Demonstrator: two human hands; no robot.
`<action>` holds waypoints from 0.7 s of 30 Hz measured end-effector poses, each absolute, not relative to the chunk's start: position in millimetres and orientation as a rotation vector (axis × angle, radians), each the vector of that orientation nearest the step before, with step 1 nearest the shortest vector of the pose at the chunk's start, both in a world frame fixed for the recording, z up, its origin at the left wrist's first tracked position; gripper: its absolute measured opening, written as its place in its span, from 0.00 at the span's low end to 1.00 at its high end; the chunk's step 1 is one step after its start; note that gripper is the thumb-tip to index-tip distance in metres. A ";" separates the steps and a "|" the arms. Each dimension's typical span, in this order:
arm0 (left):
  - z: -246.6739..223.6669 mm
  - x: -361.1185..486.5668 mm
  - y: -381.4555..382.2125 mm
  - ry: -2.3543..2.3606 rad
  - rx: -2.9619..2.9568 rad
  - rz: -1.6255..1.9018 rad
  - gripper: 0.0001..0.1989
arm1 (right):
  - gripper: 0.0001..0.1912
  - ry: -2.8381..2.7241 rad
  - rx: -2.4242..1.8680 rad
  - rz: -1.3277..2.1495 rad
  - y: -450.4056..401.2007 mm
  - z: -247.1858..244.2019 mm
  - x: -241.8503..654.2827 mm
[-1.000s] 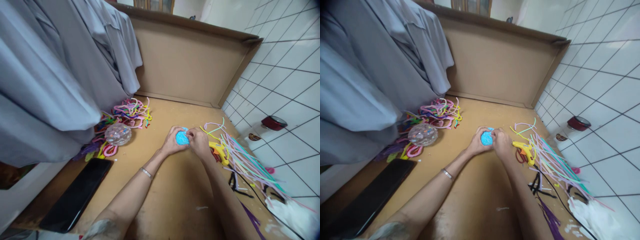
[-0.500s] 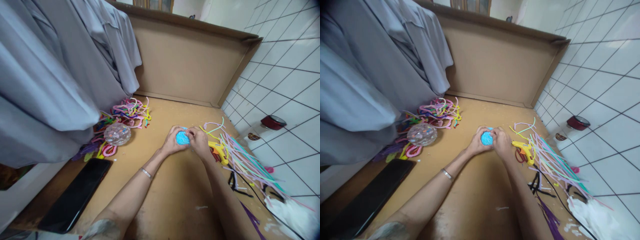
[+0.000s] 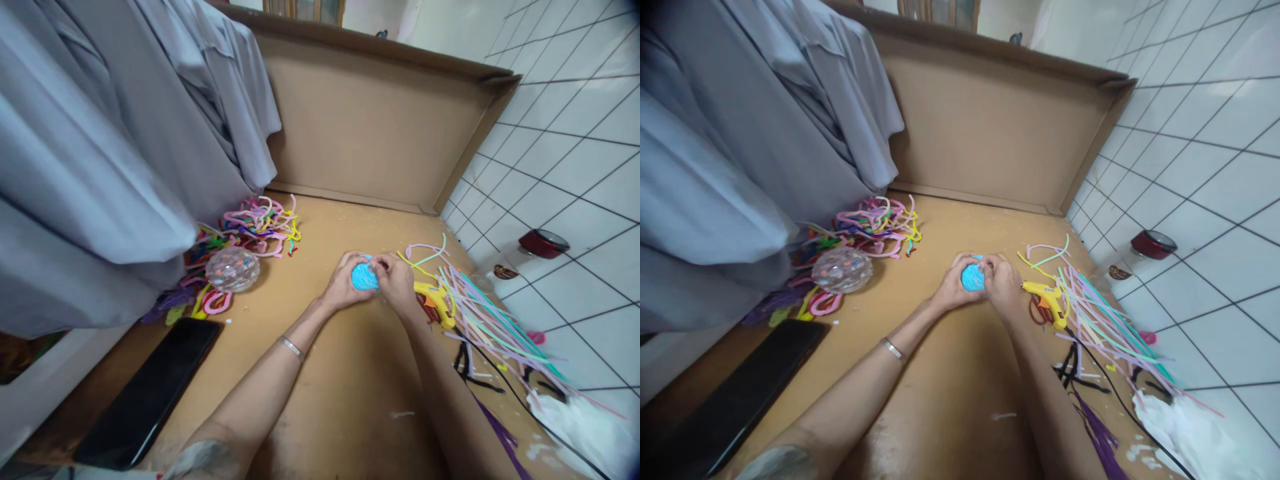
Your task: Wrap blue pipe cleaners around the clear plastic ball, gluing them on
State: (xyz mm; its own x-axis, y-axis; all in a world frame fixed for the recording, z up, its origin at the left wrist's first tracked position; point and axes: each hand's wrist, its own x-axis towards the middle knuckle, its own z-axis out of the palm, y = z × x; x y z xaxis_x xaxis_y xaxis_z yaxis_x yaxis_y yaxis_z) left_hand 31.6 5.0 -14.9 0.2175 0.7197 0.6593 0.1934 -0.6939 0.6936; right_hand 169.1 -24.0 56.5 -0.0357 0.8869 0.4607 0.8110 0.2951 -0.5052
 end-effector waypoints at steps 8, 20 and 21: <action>-16.4 31.7 5.9 0.842 2.017 1.498 0.30 | 0.12 -1.825 -1.513 0.189 -25.4 58.7 167.1; -12.4 29.0 6.0 0.880 1.952 1.471 0.32 | 0.13 -1.801 -1.533 0.187 -26.5 67.7 177.0; -12.6 29.0 6.0 0.876 1.948 1.476 0.32 | 0.13 -1.811 -1.541 0.190 -26.8 67.1 176.5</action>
